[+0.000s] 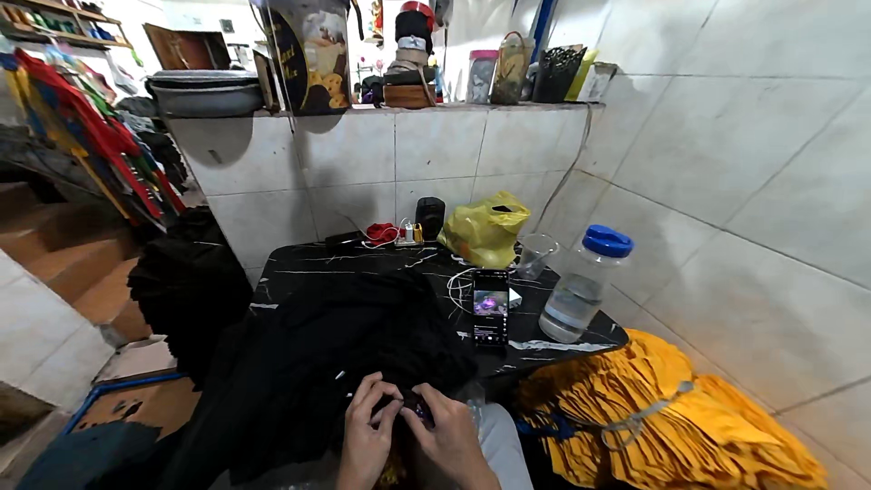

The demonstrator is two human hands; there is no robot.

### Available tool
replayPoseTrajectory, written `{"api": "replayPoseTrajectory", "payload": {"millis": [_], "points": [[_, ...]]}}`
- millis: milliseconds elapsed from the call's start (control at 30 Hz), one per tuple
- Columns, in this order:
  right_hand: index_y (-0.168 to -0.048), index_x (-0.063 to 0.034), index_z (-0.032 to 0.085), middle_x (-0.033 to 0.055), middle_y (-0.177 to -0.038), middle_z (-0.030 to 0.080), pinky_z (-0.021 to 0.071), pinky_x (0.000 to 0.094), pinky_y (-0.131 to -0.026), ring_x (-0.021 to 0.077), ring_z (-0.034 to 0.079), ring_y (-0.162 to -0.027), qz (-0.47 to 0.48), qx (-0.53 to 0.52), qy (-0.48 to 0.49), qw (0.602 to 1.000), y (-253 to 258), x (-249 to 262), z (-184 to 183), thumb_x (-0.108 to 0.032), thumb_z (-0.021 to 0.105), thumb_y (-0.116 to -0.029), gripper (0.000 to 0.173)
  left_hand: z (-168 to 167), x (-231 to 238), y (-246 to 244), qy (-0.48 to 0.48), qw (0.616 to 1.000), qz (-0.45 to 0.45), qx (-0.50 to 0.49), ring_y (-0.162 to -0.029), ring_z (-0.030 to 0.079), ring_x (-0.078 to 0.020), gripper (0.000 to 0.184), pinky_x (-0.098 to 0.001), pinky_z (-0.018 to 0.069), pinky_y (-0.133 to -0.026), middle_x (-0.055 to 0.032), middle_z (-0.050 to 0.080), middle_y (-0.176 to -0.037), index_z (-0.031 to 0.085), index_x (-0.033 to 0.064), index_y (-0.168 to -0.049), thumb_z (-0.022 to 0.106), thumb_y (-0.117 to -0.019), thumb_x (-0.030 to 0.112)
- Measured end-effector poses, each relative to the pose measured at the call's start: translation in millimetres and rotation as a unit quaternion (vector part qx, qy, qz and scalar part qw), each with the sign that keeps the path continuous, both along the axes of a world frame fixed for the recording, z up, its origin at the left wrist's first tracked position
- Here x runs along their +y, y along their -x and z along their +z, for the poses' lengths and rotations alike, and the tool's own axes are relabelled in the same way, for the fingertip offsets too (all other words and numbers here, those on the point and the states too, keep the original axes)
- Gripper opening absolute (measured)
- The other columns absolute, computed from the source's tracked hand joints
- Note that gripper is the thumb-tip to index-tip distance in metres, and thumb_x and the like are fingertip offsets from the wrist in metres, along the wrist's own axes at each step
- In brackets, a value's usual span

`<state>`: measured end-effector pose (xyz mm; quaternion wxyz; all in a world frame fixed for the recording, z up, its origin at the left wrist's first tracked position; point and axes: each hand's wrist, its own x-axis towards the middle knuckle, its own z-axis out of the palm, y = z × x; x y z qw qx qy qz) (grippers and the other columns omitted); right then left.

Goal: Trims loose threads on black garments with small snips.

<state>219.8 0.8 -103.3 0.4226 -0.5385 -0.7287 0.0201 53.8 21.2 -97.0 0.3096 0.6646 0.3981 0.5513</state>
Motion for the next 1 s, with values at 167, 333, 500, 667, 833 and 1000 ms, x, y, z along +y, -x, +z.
{"api": "replayPoseTrajectory", "payload": {"millis": [167, 333, 500, 667, 833, 1000], "points": [[-0.108, -0.0089, 0.073, 0.0022, -0.089, 0.075, 0.0599, 0.0343, -0.059, 0.0142, 0.072, -0.071, 0.016, -0.045, -0.034, 0.998, 5, 3, -2, -0.028, 0.056, -0.1015, 0.026, 4, -1, 0, -0.012, 1.000, -0.011, 0.014, -0.110, 0.066, -0.0125, 0.005, -0.0208, 0.0600, -0.084, -0.0103, 0.065, -0.120, 0.074, 0.0093, -0.093, 0.070, -0.0906, 0.007], [-0.105, -0.0056, 0.073, 0.0011, -0.076, 0.069, 0.0539, 0.0295, -0.052, 0.0099, 0.061, -0.056, -0.077, 0.073, -0.031, 0.994, 19, 5, 0, -0.040, 0.066, -0.0958, 0.036, 3, -2, -1, -0.007, 1.000, -0.010, -0.014, -0.113, 0.066, -0.0145, 0.008, -0.0236, 0.0596, -0.088, -0.0117, 0.065, -0.123, 0.071, 0.0058, -0.099, 0.066, -0.0952, 0.010], [-0.107, -0.0060, 0.070, 0.0037, -0.096, 0.070, 0.0587, 0.0281, -0.071, 0.0104, 0.067, -0.079, -0.056, 0.172, 0.061, 0.982, 28, 7, -3, -0.031, 0.082, -0.0801, 0.039, 10, -5, -6, 0.031, 0.999, -0.001, -0.045, -0.104, 0.067, -0.0128, 0.015, -0.0228, 0.0602, -0.076, -0.0094, 0.065, -0.116, 0.061, 0.0009, -0.108, 0.053, -0.1001, 0.011], [-0.116, -0.0011, 0.074, 0.0082, -0.109, 0.075, 0.0594, 0.0324, -0.091, 0.0146, 0.072, -0.099, -0.017, 0.207, 0.071, 0.976, 28, 5, 2, -0.001, 0.065, -0.0854, 0.032, 4, -1, 17, 0.061, 0.994, -0.076, -0.039, -0.117, 0.067, -0.0243, 0.024, -0.0364, 0.0597, -0.097, -0.0114, 0.073, -0.115, 0.074, 0.0017, -0.100, 0.054, -0.0908, -0.006], [-0.111, -0.0008, 0.074, 0.0057, -0.093, 0.075, 0.0587, 0.0252, -0.078, 0.0077, 0.070, -0.082, 0.009, 0.333, 0.115, 0.936, 24, 8, 2, -0.008, 0.068, -0.0938, 0.019, 6, 0, 14, 0.099, 0.994, -0.029, -0.036, -0.096, 0.074, -0.0200, 0.025, -0.0348, 0.0649, -0.084, -0.0063, 0.074, -0.112, 0.071, 0.0032, -0.113, 0.075, -0.0878, 0.004], [-0.110, -0.0018, 0.066, 0.0051, -0.093, 0.073, 0.0609, 0.0267, -0.072, 0.0111, 0.070, -0.079, 0.035, 0.394, 0.107, 0.912, 24, 7, 5, -0.005, 0.073, -0.0908, 0.020, -5, 4, 2, 0.076, 0.996, 0.011, -0.044, -0.089, 0.073, -0.0165, 0.035, -0.0297, 0.0644, -0.079, -0.0045, 0.074, -0.107, 0.076, 0.0066, -0.108, 0.089, -0.0761, 0.015]]}}
